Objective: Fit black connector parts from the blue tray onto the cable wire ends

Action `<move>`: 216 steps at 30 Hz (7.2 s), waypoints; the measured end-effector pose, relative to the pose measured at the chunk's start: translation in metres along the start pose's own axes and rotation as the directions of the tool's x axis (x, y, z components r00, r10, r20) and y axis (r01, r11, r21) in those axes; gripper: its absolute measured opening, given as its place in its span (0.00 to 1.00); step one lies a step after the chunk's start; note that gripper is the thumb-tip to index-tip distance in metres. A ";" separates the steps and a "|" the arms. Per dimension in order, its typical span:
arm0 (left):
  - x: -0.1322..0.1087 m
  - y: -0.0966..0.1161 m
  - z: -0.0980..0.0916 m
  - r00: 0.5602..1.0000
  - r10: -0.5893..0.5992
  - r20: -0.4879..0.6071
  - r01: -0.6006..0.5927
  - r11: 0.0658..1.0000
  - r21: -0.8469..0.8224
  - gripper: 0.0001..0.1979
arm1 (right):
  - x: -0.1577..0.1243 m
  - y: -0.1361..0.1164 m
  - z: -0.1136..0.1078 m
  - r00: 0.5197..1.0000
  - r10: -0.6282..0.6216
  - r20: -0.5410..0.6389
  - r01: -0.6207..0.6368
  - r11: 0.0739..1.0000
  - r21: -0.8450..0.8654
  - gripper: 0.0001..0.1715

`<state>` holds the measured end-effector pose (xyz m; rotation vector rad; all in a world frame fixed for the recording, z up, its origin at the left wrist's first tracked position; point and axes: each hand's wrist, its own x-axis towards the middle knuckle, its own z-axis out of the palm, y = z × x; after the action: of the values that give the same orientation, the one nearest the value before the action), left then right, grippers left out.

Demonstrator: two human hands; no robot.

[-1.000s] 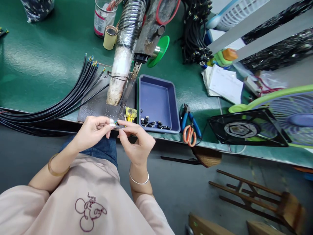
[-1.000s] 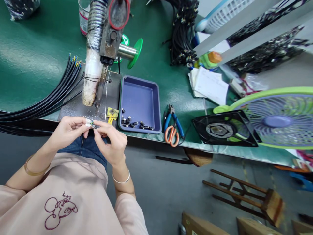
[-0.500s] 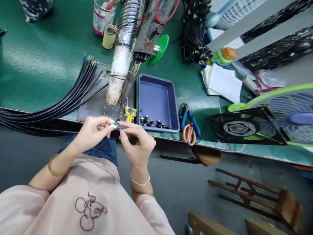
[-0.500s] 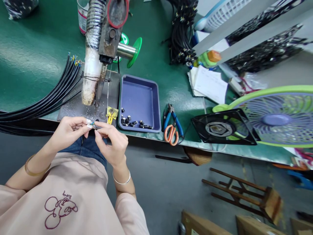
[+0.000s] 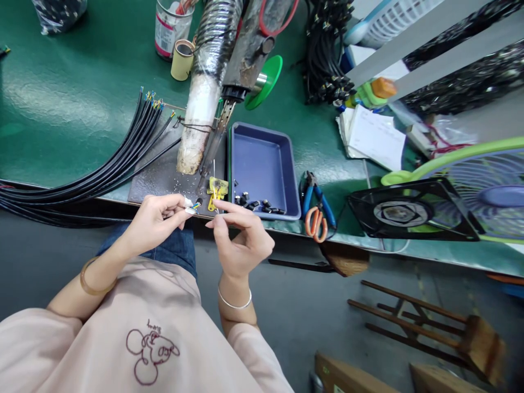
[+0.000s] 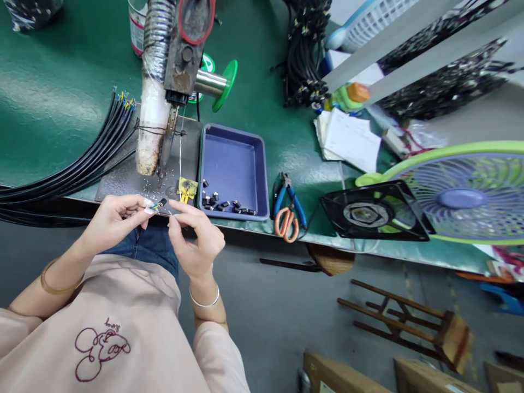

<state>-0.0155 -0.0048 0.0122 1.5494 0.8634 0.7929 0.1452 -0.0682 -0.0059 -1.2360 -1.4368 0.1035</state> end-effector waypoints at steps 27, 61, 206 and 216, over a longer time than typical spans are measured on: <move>-0.003 0.004 -0.005 0.997 0.030 0.068 -0.034 0.998 0.057 0.12 | 0.010 0.004 0.003 0.939 0.280 0.203 -0.311 0.939 0.144 0.06; 0.006 0.001 0.005 0.990 0.016 -0.142 0.007 0.987 0.163 0.10 | 0.016 0.013 0.017 0.995 -0.067 0.070 0.073 0.993 -0.092 0.08; 0.021 -0.002 0.009 0.976 0.018 -0.217 0.011 0.991 0.133 0.08 | 0.018 0.016 0.011 0.985 -0.097 0.142 0.117 0.983 -0.140 0.08; 0.022 0.001 0.011 0.967 0.067 -0.247 -0.020 0.982 0.186 0.09 | 0.023 0.017 0.016 0.989 -0.111 0.097 0.124 0.982 -0.145 0.07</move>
<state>0.0049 0.0091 0.0125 1.6546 1.1174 0.9811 0.1484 -0.0359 -0.0067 -1.2787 -1.6154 -0.0321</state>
